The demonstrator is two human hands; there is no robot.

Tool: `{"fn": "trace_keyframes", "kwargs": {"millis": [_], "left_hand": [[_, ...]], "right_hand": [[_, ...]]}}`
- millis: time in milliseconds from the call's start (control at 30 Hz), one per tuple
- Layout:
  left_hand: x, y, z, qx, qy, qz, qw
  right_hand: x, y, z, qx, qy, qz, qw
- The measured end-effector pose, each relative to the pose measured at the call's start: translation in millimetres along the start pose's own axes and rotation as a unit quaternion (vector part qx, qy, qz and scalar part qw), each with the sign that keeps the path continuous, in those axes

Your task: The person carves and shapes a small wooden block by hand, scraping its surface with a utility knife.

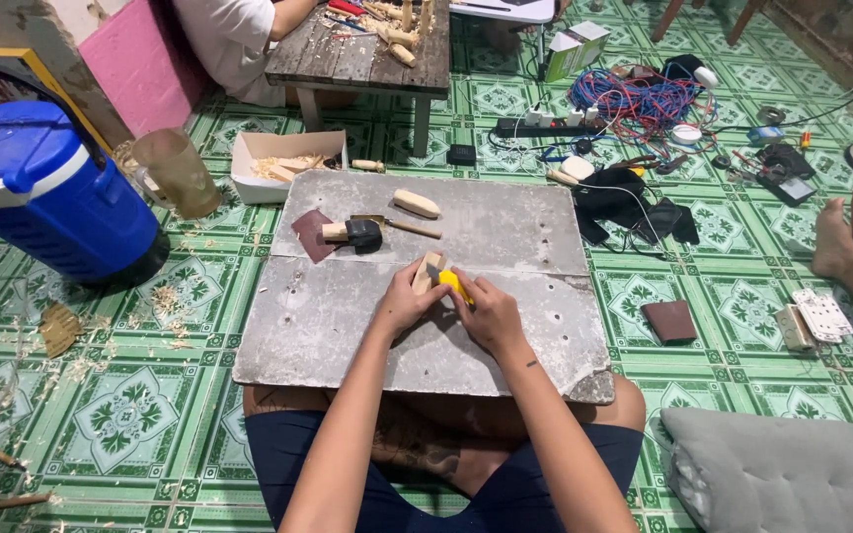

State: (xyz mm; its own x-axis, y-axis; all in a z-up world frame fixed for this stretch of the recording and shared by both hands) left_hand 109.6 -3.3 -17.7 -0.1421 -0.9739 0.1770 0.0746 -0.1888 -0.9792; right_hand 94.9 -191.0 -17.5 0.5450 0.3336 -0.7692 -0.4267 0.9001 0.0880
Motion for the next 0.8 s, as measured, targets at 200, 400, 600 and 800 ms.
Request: {"fn": "trace_keyframes", "kwargs": {"millis": [200,400,600,800], "left_hand": [[0.8,-4.4,0.0,0.012,-0.013,-0.004,1.000],[2.8,-0.2,-2.8,-0.005,-0.032,-0.039,0.999],[-2.1,19.1,7.6,-0.014,-0.031,-0.099,0.995],[-1.1,7.1,6.2,-0.011,-0.012,-0.054,0.998]], "right_hand": [[-2.4,-2.0,0.6,0.036,0.018,0.015,0.999],[-18.5,2.7,6.5,0.049,-0.001,0.026,0.998],[-5.2,2.4,1.2,-0.024,-0.004,0.005,1.000],[-2.2,-0.2,-0.7,-0.034,-0.001,0.019,0.999]]}}
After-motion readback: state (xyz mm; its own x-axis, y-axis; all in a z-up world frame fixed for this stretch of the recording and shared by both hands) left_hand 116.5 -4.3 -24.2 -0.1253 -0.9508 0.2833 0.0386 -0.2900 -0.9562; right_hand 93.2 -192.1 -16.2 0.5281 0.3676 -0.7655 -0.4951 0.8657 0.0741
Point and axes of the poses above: each hand's wrist, its own z-axis towards the middle knuckle, its own x-axis out of the palm, y = z × x, the point moved 1 cm from there along z, towards the middle knuckle, and after that the axes turned 15 degrees about -z, right-handed, at the moved point
